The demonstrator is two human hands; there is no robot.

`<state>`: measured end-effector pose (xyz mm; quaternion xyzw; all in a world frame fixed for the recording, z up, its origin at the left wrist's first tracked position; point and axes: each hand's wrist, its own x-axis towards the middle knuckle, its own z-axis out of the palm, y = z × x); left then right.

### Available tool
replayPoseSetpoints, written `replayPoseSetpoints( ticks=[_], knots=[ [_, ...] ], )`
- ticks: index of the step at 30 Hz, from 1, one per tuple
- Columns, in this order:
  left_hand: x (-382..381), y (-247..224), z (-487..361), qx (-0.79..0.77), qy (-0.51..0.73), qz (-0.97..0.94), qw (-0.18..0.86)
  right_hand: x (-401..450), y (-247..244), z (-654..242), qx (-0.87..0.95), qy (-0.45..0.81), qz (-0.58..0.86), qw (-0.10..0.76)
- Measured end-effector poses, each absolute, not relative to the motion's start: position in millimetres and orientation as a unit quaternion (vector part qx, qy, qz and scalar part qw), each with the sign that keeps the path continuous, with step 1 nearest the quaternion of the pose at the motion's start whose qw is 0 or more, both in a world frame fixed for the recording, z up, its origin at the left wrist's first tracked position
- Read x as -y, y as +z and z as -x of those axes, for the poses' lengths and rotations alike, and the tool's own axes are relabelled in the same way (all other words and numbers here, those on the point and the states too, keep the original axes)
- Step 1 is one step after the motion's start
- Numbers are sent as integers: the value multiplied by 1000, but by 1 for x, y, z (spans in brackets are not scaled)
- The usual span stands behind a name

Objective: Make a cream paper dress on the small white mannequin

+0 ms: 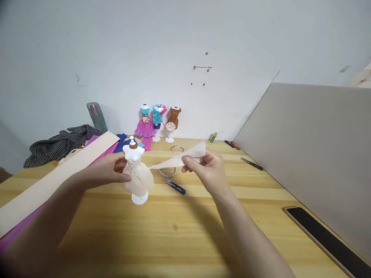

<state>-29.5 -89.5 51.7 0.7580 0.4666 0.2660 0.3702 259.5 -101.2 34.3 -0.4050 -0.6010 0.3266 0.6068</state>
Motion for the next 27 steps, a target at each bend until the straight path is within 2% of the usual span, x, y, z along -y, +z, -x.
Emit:
replayPoseSetpoints(
  ticks=[3,5,6,8,10,12,14,15,18,22,27],
  knots=[
    [99,71,41,-499,272,-750,337,115,46,-264,613,317,400,603],
    [113,81,46,-556,346,-706,269,128,54,-267,624,333,389,591],
    [121,81,46,-563,367,-691,267,134,58,-268,631,345,379,582],
    [141,72,39,-506,315,-712,372,146,62,-270,639,373,355,571],
    [160,48,23,-403,213,-685,568,155,59,-270,635,404,342,563],
    [175,16,5,-312,155,-566,747,159,49,-269,621,442,345,548],
    [185,-15,-9,-262,168,-414,855,160,32,-267,598,488,360,523],
    [189,-27,-12,-245,213,-369,871,161,22,-265,583,512,369,511],
    [193,-48,-9,-248,287,-302,874,163,-7,-262,546,566,388,480],
    [189,-49,5,-363,279,-340,822,167,-36,-263,514,596,432,440],
    [180,-49,11,-457,289,-394,743,167,-50,-266,496,622,471,382]
  ],
)
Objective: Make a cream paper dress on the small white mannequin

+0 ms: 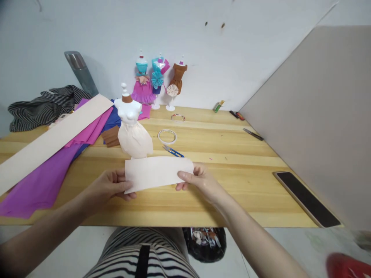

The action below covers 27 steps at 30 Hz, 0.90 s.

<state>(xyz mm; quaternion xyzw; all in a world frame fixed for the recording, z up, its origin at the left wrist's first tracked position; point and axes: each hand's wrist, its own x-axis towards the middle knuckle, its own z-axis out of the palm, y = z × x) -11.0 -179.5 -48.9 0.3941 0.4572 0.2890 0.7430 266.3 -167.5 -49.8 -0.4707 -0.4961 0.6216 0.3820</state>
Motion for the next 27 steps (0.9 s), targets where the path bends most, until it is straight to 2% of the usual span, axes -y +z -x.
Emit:
replayPoseSetpoints(
  ticks=[8,13,21,27],
  knots=[
    [173,-61,10,-483,328,-428,690,162,-48,-259,505,618,492,347],
    [177,-56,12,-499,363,-424,663,163,-56,-256,487,592,511,389],
    [186,-54,14,-491,304,-335,744,175,-47,-255,549,512,505,427],
    [184,-54,8,-507,360,-385,681,177,-46,-253,572,479,511,427]
  ],
)
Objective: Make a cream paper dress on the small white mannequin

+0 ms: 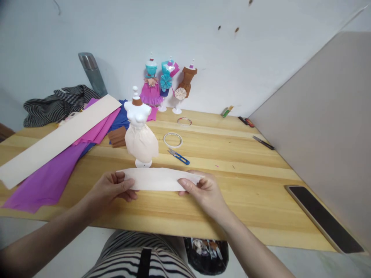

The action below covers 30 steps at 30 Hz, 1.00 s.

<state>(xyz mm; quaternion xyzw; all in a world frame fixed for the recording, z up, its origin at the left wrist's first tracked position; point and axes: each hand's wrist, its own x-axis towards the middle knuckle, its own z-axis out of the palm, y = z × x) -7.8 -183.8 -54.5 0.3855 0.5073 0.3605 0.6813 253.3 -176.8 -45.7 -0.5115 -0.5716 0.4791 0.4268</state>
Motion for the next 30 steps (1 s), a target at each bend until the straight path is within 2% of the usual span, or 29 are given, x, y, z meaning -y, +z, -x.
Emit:
replayPoseSetpoints(
  ticks=[6,15,22,30],
  knots=[
    [184,-34,9,-502,424,-474,586,163,-36,-253,587,472,502,425],
    [162,-1,22,-460,437,-514,577,139,0,-244,624,491,446,412],
    [144,29,29,-456,483,-569,485,118,35,-235,639,491,395,442],
    [133,39,33,-402,550,-508,527,98,33,-237,634,499,313,502]
  ],
)
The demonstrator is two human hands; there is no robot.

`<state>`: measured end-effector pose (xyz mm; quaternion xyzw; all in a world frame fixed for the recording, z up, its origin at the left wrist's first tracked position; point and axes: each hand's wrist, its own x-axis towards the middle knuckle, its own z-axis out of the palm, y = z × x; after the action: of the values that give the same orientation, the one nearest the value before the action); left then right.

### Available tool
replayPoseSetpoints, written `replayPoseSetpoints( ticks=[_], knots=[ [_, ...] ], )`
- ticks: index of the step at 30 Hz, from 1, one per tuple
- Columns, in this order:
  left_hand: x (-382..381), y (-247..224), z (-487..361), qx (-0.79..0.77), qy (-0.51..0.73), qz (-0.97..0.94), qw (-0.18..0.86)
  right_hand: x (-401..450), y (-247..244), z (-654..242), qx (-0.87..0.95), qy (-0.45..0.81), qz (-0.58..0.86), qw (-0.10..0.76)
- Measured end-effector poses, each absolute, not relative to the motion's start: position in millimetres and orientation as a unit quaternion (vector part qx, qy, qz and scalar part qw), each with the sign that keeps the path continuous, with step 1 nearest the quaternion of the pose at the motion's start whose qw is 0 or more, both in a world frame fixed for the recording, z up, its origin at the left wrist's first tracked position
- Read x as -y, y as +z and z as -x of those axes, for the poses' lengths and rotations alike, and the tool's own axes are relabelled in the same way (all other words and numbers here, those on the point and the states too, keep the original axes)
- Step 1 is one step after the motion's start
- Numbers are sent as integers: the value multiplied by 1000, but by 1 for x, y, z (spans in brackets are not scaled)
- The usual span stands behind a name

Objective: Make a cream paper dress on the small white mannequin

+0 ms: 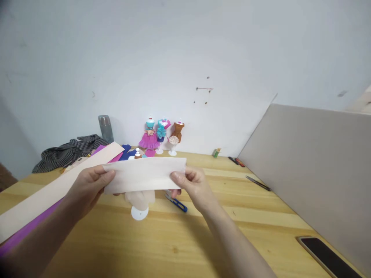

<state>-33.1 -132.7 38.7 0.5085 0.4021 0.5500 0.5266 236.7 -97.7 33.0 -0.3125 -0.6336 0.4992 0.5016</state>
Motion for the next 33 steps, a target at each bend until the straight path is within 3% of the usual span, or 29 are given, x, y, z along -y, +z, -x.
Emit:
replayPoseSetpoints(
  ticks=[10,23,33],
  knots=[
    [127,26,23,-382,606,-471,515,90,23,-235,526,524,308,595],
    [131,-1,29,-343,664,-436,501,78,15,-238,539,612,195,545],
    [131,-8,32,-365,666,-440,478,76,7,-236,572,585,234,525]
  ],
)
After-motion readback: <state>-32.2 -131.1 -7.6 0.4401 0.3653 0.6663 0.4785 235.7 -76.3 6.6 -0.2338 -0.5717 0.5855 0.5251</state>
